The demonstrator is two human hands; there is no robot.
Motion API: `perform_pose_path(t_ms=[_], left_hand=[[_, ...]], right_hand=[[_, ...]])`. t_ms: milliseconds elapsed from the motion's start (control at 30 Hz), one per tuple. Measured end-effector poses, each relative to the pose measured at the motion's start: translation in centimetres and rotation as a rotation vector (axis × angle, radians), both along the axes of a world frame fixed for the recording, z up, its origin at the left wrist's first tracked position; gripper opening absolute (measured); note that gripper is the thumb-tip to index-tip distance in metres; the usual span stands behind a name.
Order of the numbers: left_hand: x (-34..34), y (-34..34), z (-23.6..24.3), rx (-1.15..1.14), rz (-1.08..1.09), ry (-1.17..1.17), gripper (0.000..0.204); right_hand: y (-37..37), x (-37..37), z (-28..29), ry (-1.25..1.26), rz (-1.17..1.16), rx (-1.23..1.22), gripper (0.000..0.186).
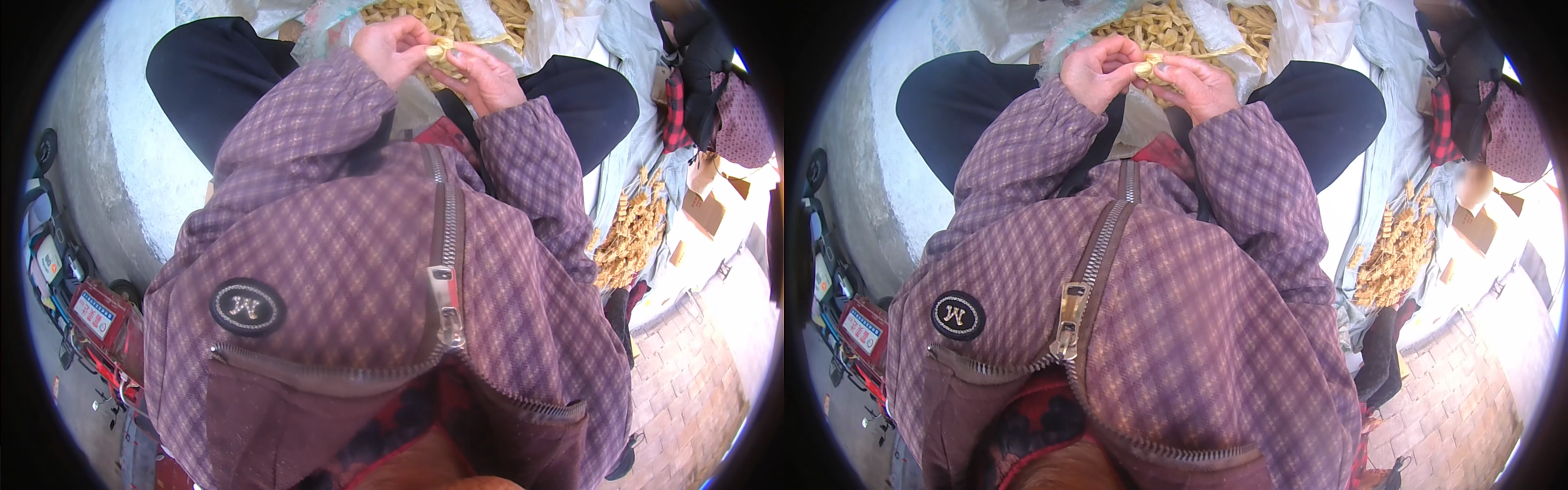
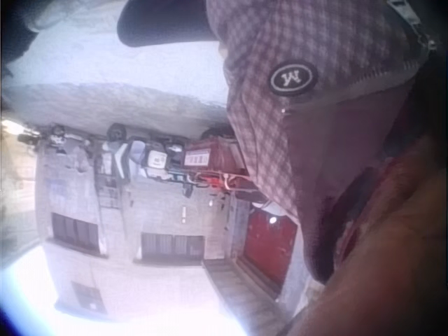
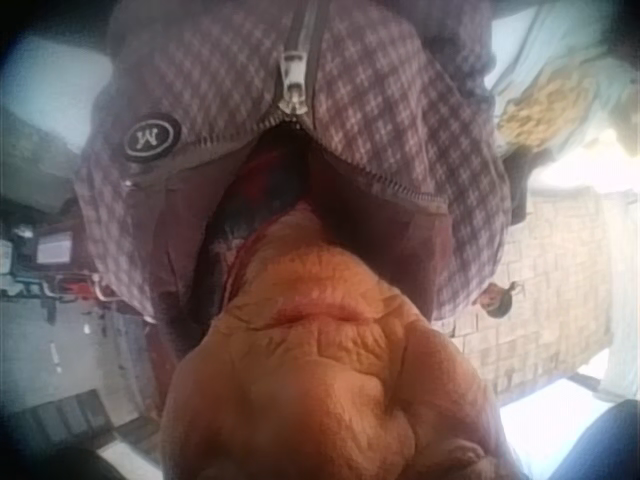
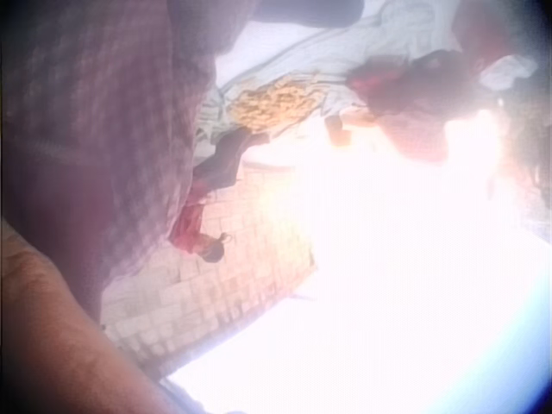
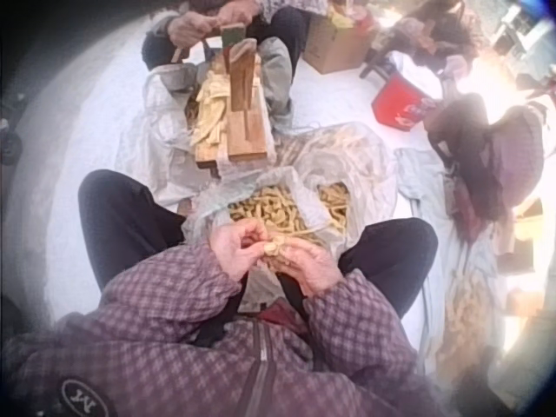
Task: The person sits cross-legged on the ground and repeatedly picks up dried vegetable strips from a plastic bag, separates them by hand, and places them into a pile. The task continues throughout the clip with no visible change in the final state of the pile.
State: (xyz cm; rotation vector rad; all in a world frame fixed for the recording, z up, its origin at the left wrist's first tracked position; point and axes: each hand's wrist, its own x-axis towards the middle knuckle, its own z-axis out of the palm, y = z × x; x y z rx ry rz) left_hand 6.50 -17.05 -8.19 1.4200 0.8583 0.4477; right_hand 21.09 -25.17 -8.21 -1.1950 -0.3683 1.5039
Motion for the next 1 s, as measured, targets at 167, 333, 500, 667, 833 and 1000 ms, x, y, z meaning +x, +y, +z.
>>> perform_pose_path(t_ms=[167,333,500,667,833,1000], left_hand=[[-0.1,-0.8,0.2,0.459,-0.087,0.126,0.022],[-0.2,-0.1,0.3,0.705,-0.189,0.052,0.011],[-0.4,0.0,1.4,0.081,-0.190,-0.052,0.023],[-1.5,1.0,2.6,-0.989,-0.103,-0.548,0.029],[-2.7,0.4,3.4,-1.186,-0.098,-0.687,0.033],[-3.2,0.5,4.2,-0.908,-0.101,-0.547,0.030]], right_hand=[[-0.5,-0.8,-0.9,-0.523,0.056,0.144,0.029],[0.0,-0.7,0.9,-0.559,0.229,0.183,0.028],[-0.2,0.0,1.9,-0.700,0.313,0.294,0.024],[-1.3,1.0,5.4,-0.590,0.293,0.130,0.018],[-3.7,1.0,5.1,-0.742,0.267,0.227,0.012],[-4.2,0.9,5.4,-0.698,0.235,0.157,0.013]])
